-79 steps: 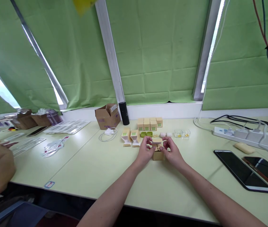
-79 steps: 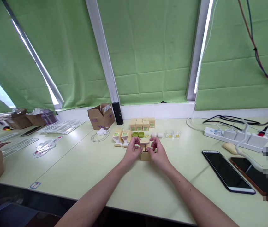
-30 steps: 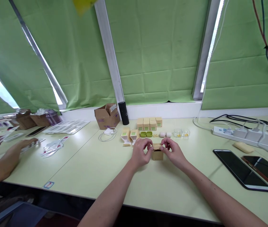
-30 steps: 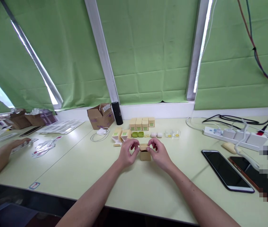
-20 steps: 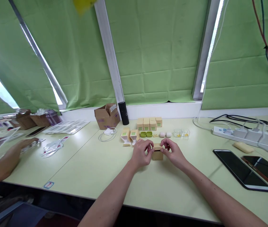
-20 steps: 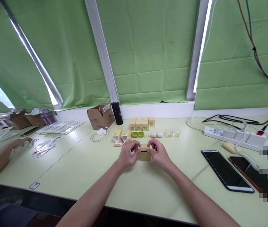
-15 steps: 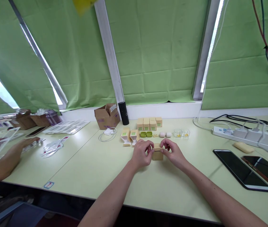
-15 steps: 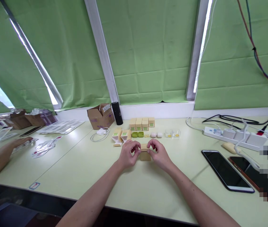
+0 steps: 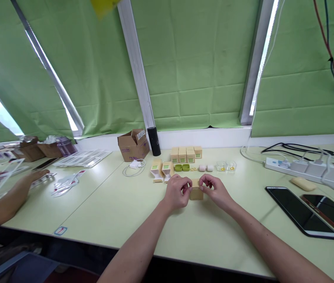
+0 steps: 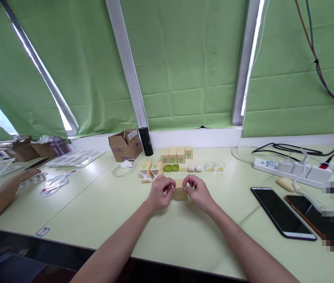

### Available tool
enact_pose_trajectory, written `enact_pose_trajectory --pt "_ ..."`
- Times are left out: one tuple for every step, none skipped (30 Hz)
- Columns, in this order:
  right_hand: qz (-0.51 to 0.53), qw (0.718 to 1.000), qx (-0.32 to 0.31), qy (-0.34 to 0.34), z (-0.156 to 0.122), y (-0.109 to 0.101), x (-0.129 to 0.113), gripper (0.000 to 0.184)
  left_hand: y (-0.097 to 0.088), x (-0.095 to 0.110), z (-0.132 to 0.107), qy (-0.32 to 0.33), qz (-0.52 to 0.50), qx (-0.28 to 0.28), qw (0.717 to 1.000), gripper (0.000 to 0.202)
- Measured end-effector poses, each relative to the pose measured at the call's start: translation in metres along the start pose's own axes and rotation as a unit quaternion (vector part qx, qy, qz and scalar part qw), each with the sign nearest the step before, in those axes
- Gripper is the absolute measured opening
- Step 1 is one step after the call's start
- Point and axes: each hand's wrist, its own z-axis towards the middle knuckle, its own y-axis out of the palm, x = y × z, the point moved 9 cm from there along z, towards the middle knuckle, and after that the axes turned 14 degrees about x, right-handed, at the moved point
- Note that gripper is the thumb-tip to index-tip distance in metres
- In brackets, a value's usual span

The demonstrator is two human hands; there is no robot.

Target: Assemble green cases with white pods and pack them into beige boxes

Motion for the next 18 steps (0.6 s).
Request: enact_pose_trajectory --pt "0.001 1.000 -0.002 0.000 0.0000 0.0002 -0.0008 0.004 0.0003 -0.0006 -0.0001 -0.003 0.002 -0.002 1.000 0.007" --pt "0.001 1.000 -0.002 0.001 0.0000 0.0002 -0.0016 0.006 0.0005 -0.0011 -0.0003 -0.004 0.003 -0.003 1.000 0.006" --pt "0.002 1.000 -0.001 0.001 0.0001 -0.0002 -0.0024 0.007 0.0007 -0.0014 -0.0004 -0.004 0.003 -0.004 1.000 0.005" --pt "0.001 1.000 0.001 0.001 0.0002 -0.0008 -0.0032 0.008 0.0009 -0.0015 -0.0005 -0.003 0.003 -0.005 1.000 0.005" --pt "0.001 1.000 0.005 0.002 0.0004 -0.0016 -0.0039 0.009 0.0010 -0.0014 -0.0005 -0.001 0.002 -0.005 1.000 0.004" --pt "0.001 1.000 0.008 0.002 0.0007 -0.0023 -0.0044 0.010 0.0009 -0.0012 -0.0005 0.001 0.001 -0.005 1.000 0.004" --pt "0.000 1.000 0.011 0.003 0.0010 -0.0031 -0.0048 0.011 0.0008 -0.0008 -0.0005 0.004 0.000 -0.003 1.000 0.003" --pt "-0.001 1.000 0.013 0.004 0.0012 -0.0038 -0.0050 0.012 0.0005 -0.0004 -0.0004 0.007 0.000 -0.002 1.000 0.003" --pt "-0.003 1.000 0.016 0.005 0.0015 -0.0044 -0.0051 0.013 0.0002 0.0000 -0.0004 0.010 -0.001 0.001 1.000 0.003" --pt "-0.004 1.000 0.017 0.006 0.0017 -0.0049 -0.0052 0.013 -0.0001 0.0004 -0.0004 0.012 -0.002 0.003 1.000 0.004" --pt "-0.006 1.000 0.019 0.006 0.0019 -0.0053 -0.0051 0.013 -0.0004 0.0006 -0.0004 0.015 -0.002 0.006 1.000 0.004" --pt "-0.007 1.000 0.020 0.006 0.0019 -0.0055 -0.0048 0.013 -0.0003 0.0007 -0.0005 0.016 -0.002 0.007 1.000 0.005" --pt "-0.008 1.000 0.020 0.007 0.0020 -0.0057 -0.0043 0.014 -0.0001 0.0006 -0.0007 0.018 0.000 0.007 1.000 0.005" --pt "-0.009 1.000 0.020 0.008 0.0019 -0.0056 -0.0034 0.014 0.0005 0.0003 -0.0009 0.018 0.001 0.006 1.000 0.006" --pt "-0.011 1.000 0.020 0.010 0.0018 -0.0055 -0.0023 0.015 0.0013 -0.0002 -0.0011 0.018 0.004 0.002 1.000 0.006" --pt "-0.013 1.000 0.018 0.013 0.0018 -0.0051 -0.0011 0.015 0.0023 -0.0008 -0.0013 0.017 0.006 -0.002 1.000 0.007" --pt "-0.015 1.000 0.016 0.016 0.0017 -0.0046 0.0000 0.015 0.0030 -0.0013 -0.0014 0.015 0.007 -0.005 1.000 0.009" --pt "-0.017 1.000 0.014 0.018 0.0018 -0.0042 0.0008 0.015 0.0034 -0.0016 -0.0014 0.013 0.008 -0.007 1.000 0.010"
